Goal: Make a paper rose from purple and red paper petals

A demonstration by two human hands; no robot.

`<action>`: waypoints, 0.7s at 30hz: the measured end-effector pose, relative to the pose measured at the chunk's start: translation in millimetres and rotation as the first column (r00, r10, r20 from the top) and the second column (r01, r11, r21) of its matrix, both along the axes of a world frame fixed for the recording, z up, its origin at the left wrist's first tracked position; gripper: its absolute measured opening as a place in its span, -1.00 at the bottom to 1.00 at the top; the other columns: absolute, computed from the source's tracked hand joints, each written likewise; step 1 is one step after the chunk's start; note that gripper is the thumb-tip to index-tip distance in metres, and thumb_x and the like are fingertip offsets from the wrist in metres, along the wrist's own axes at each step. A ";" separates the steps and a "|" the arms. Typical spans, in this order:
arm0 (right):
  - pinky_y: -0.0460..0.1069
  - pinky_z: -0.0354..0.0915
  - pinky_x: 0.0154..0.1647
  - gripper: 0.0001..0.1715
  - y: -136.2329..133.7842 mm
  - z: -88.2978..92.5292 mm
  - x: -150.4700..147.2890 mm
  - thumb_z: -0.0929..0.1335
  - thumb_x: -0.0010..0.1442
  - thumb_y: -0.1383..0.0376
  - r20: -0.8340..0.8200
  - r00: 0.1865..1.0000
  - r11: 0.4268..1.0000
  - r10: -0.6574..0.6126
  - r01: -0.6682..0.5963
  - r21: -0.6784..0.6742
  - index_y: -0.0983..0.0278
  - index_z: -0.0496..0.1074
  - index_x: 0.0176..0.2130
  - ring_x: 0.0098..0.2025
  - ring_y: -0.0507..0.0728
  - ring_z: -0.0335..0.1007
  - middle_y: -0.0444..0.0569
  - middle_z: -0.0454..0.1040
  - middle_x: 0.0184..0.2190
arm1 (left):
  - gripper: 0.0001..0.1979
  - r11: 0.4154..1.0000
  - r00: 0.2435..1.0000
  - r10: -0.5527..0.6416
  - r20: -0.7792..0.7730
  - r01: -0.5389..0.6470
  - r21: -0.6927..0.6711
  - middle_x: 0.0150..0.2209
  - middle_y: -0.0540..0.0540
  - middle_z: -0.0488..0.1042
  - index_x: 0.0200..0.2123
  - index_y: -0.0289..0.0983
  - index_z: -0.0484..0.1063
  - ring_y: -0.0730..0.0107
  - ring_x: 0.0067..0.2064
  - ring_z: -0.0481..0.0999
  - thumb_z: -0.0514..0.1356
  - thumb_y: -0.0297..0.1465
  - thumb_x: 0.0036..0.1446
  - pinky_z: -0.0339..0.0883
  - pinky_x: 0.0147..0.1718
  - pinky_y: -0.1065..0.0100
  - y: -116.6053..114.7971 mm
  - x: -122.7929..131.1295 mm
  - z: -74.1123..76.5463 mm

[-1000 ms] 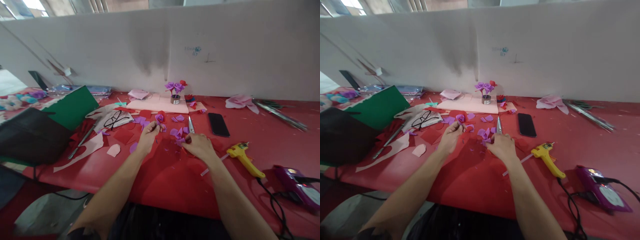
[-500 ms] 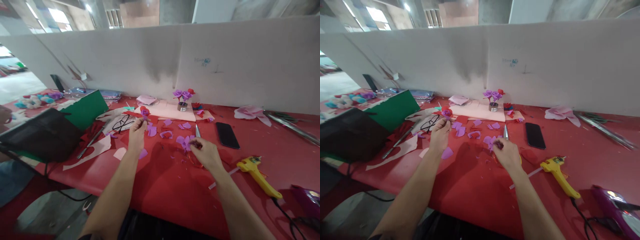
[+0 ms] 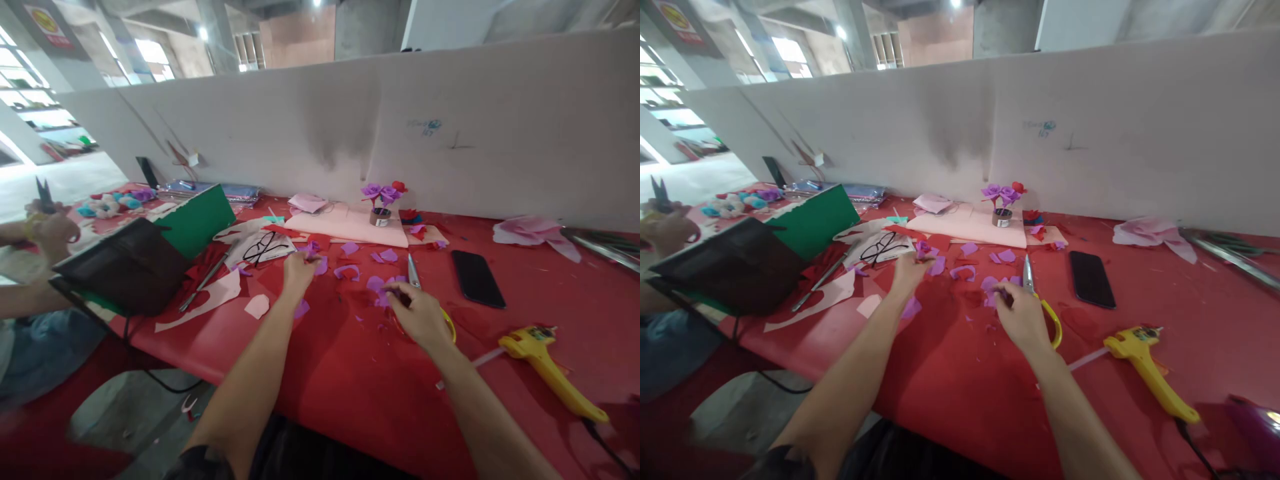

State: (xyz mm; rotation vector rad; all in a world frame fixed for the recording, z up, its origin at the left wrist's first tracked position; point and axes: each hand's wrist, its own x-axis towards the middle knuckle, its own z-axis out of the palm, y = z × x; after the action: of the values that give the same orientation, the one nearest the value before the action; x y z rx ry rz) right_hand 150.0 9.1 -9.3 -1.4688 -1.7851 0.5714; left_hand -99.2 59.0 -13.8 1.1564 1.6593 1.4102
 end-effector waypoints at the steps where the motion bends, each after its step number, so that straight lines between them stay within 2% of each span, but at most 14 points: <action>1: 0.01 0.35 -0.34 -0.76 -0.5 0.2 -1.5 0.30 0.09 0.25 0.014 1.000 1.000 0.012 -0.012 0.009 0.16 0.56 -0.30 -0.41 0.16 0.51 -0.08 0.61 -0.43 | -0.86 1.000 0.998 -0.004 -0.059 0.003 -0.022 -0.63 0.02 0.29 -0.66 -0.25 0.41 0.31 -0.40 0.35 0.31 -0.48 -0.19 0.17 -0.33 0.32 3.1 4.9 -1.5; 3: 0.01 0.34 -0.38 -0.77 -0.8 -0.3 -3.3 0.30 0.10 0.25 0.041 0.999 0.999 0.025 -0.026 0.022 0.14 0.56 -0.30 -0.46 0.15 0.49 -0.09 0.59 -0.48 | -0.78 0.997 0.986 -0.034 -0.163 0.021 -0.078 -0.69 0.05 0.20 -0.73 -0.23 0.34 0.29 -0.43 0.35 0.33 -0.49 -0.21 0.18 -0.33 0.30 9.4 16.6 -4.2; 5: 0.03 0.35 -0.35 -0.77 -0.3 -1.7 -3.9 0.29 0.12 0.25 0.063 0.998 0.999 0.024 -0.026 0.035 0.14 0.55 -0.29 -0.44 0.16 0.50 -0.08 0.60 -0.45 | -0.76 0.990 0.973 -0.085 -0.214 0.057 -0.132 -0.72 0.08 0.19 -0.74 -0.23 0.33 0.30 -0.46 0.35 0.36 -0.52 -0.28 0.21 -0.33 0.28 14.7 28.1 -7.3; 7: 0.05 0.38 -0.28 -0.75 0.7 -3.4 -3.5 0.28 0.14 0.26 0.073 0.997 0.999 0.016 -0.019 0.043 0.15 0.54 -0.27 -0.36 0.19 0.53 -0.05 0.62 -0.38 | -0.75 0.983 0.966 -0.118 -0.228 0.082 -0.163 -0.72 0.10 0.20 -0.73 -0.24 0.35 0.34 -0.50 0.32 0.36 -0.59 -0.36 0.22 -0.34 0.28 17.5 36.3 -10.8; 10: 0.10 0.39 -0.15 -0.67 2.2 -6.3 -2.9 0.26 0.16 0.27 0.077 0.997 0.998 -0.010 0.006 0.056 0.18 0.53 -0.13 -0.21 0.23 0.54 0.02 0.62 -0.23 | -0.76 0.981 0.967 -0.125 -0.224 0.087 -0.173 -0.72 0.10 0.22 -0.72 -0.25 0.35 0.39 -0.53 0.29 0.32 -0.65 -0.34 0.21 -0.35 0.30 16.2 39.1 -14.2; 14: 0.22 0.30 0.08 -0.49 4.2 -11.4 -3.1 0.26 0.14 0.29 0.097 0.992 0.979 -0.085 0.066 0.192 0.28 0.43 0.08 0.03 0.32 0.44 0.16 0.51 0.02 | -0.84 0.987 0.985 -0.098 -0.141 0.078 -0.138 -0.64 0.07 0.34 -0.61 -0.29 0.40 0.45 -0.52 0.33 0.32 -0.58 -0.24 0.24 -0.38 0.35 9.7 28.3 -11.8; 17: 0.26 0.24 0.14 -0.53 4.7 -15.0 -3.8 0.27 0.13 0.30 0.139 0.986 0.972 -0.089 0.056 0.230 0.30 0.47 0.03 0.06 0.34 0.40 0.18 0.51 0.00 | -0.84 0.994 0.998 -0.056 -0.025 0.054 -0.098 -0.58 0.08 0.39 -0.50 -0.30 0.40 0.49 -0.49 0.38 0.31 -0.57 -0.20 0.27 -0.38 0.39 5.9 18.9 -5.0; 21: 0.23 0.24 0.14 -0.64 2.9 -14.8 -4.6 0.29 0.13 0.31 0.158 0.985 0.981 -0.071 0.040 0.187 0.28 0.54 -0.11 0.02 0.32 0.42 0.12 0.57 -0.09 | -0.79 0.995 0.991 -0.051 0.122 0.062 -0.083 -0.51 0.05 0.46 -0.47 -0.32 0.41 0.50 -0.45 0.42 0.30 -0.63 -0.25 0.33 -0.35 0.39 0.0 16.2 8.7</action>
State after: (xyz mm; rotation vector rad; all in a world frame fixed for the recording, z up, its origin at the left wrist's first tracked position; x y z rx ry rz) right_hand 145.4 12.0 -24.1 -1.4674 -1.8617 0.2551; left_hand -83.1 59.0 -5.1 1.0420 1.5758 1.3327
